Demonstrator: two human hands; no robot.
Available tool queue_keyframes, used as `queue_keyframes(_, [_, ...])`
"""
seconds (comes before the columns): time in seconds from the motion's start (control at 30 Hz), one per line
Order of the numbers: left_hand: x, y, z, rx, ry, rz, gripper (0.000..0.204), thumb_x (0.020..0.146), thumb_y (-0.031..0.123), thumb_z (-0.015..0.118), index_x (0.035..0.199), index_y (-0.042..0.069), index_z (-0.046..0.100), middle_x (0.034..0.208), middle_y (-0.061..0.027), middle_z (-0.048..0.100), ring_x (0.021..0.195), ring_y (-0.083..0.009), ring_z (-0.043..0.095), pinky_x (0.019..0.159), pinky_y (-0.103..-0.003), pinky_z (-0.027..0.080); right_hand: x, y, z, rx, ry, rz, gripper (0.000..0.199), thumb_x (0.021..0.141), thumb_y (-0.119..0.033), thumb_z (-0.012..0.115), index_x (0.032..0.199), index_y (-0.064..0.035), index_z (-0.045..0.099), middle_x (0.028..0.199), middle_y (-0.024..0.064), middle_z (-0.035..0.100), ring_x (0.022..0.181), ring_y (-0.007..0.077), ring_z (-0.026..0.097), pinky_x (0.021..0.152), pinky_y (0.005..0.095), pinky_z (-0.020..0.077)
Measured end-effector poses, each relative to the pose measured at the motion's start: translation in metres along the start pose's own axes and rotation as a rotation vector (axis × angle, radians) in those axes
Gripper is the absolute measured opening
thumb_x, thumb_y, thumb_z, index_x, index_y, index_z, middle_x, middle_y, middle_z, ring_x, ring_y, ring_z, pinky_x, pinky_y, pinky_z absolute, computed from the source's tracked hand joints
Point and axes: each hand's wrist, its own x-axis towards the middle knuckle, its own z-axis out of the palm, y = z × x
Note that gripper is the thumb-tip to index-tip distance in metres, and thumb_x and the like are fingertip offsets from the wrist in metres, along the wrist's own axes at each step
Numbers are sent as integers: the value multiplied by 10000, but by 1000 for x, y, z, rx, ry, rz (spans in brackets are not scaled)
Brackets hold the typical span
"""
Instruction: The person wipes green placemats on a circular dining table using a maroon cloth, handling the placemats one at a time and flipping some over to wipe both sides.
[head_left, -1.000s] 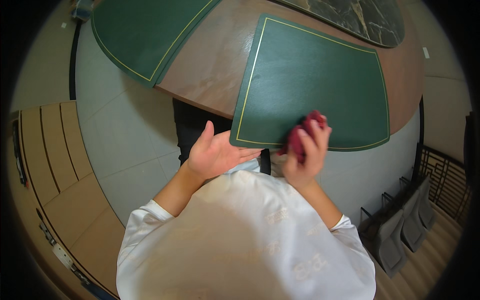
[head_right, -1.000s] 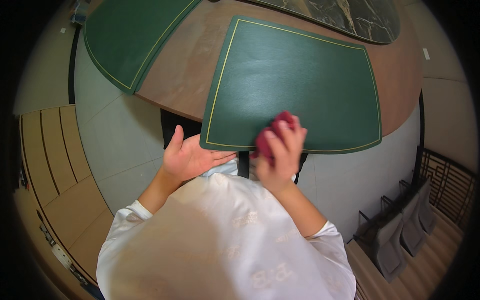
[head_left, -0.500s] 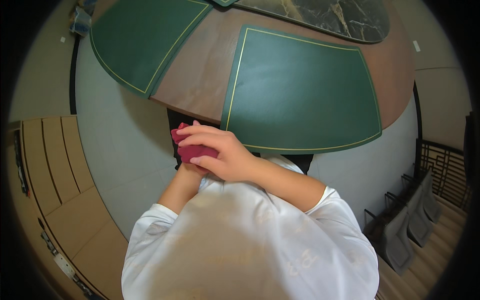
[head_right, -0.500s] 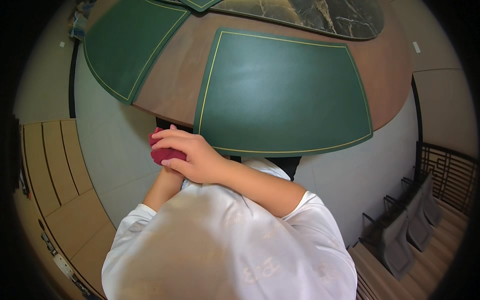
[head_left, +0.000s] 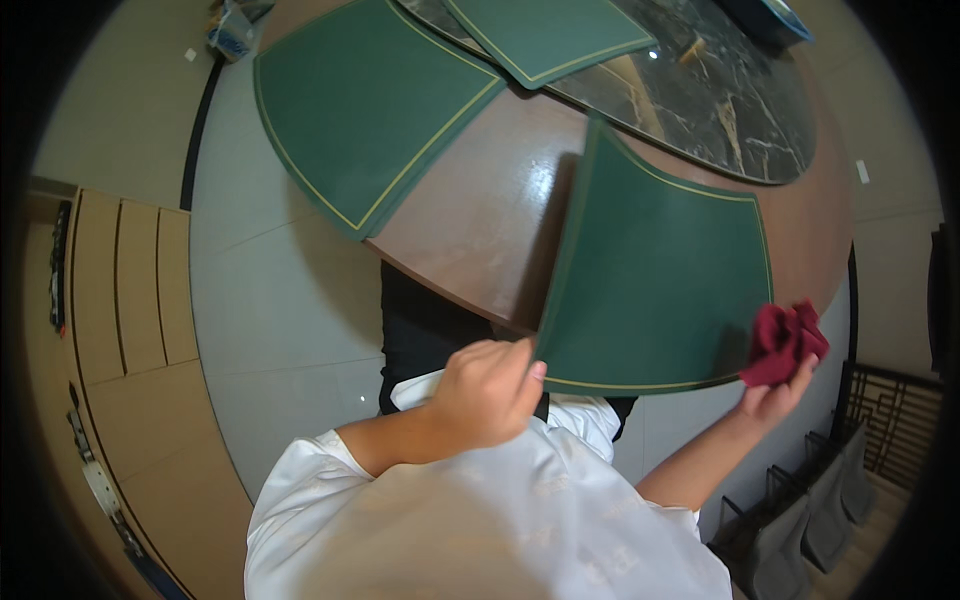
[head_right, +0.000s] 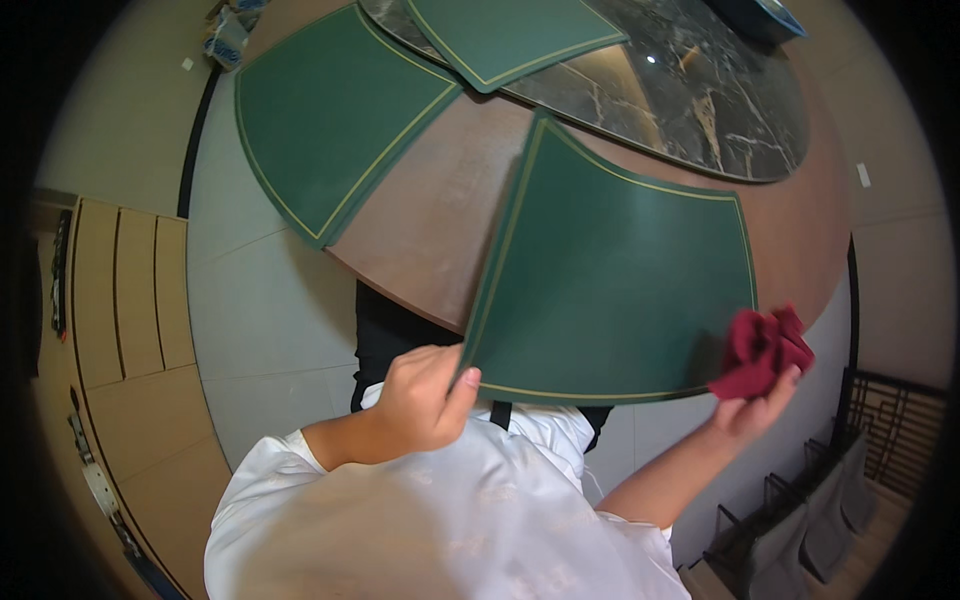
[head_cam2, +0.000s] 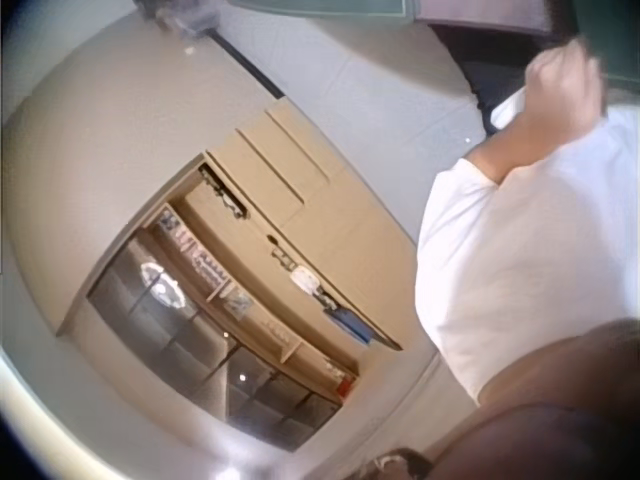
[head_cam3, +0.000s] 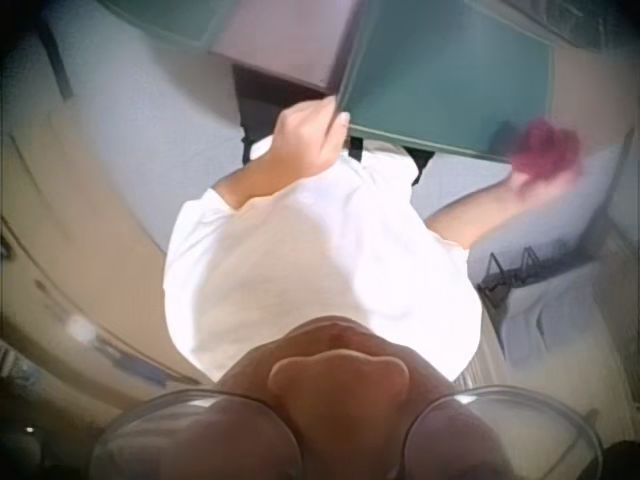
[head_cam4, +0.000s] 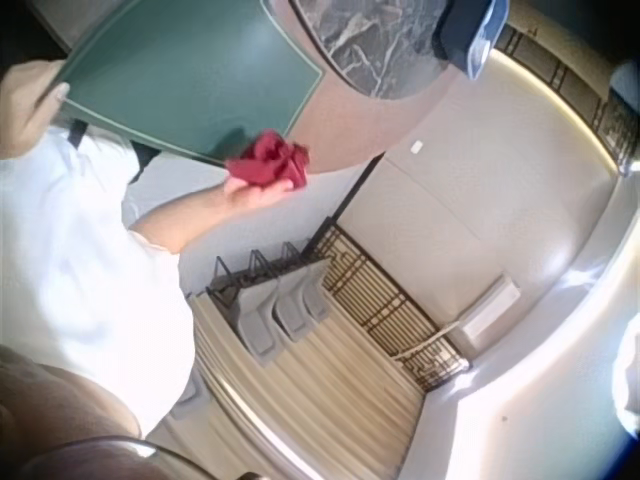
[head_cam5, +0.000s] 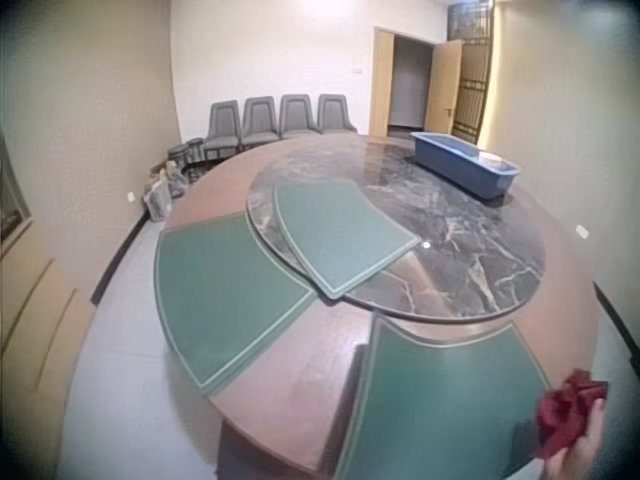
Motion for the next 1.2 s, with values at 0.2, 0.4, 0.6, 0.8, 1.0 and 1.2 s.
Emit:
queue_keyframes(0.2, [16,-1,-69,35,407,-175,209,1009,58,740,1159,-75,683,838,-175,659,638,-309,632,585,-395,511,8,-6,-43,-236,346,-156,488,1177,-286,578,1545,32,539,1515,208,639,1377,379,643,1183,545,542])
queue_keyframes(0.4, [49,-88,-223,-446,1014,-235,313,1169,212,607,1312,-61,663,1183,-178,780,943,-236,788,821,-348,656,-5,62,8,-811,414,-256,339,1115,-116,674,1420,33,680,1441,149,709,1208,251,724,1026,399,632])
queue_keyframes(0.6, [7,-219,-290,-958,969,-393,615,1198,489,446,1531,-26,497,1569,-204,597,1481,-316,533,1223,-488,462,-4,74,36,-986,397,-295,346,1084,-107,692,1407,14,719,1487,150,706,1282,236,694,998,351,639])
queue_keyframes(0.8, [-66,-215,-175,-1168,670,-426,481,1191,406,494,1453,14,586,1395,-140,732,1250,-277,719,1071,-446,589,-4,78,22,-916,432,-277,336,1085,-97,699,1404,5,721,1461,145,719,1206,245,735,985,377,659])
queue_keyframes(1.0, [-42,-161,-164,-711,780,-596,276,1176,186,581,1352,-15,649,1203,-111,767,1017,-182,766,866,-349,644,-2,75,30,-940,394,-260,319,1106,-84,676,1407,12,717,1340,136,742,1130,220,749,942,363,683])
queue_keyframes(1.2, [33,-157,-228,-465,852,-514,286,1196,208,539,1322,-21,656,1158,-100,769,925,-186,764,789,-352,648,-1,72,27,-957,392,-261,318,1103,-93,682,1402,7,722,1322,137,750,1109,215,753,918,358,680])
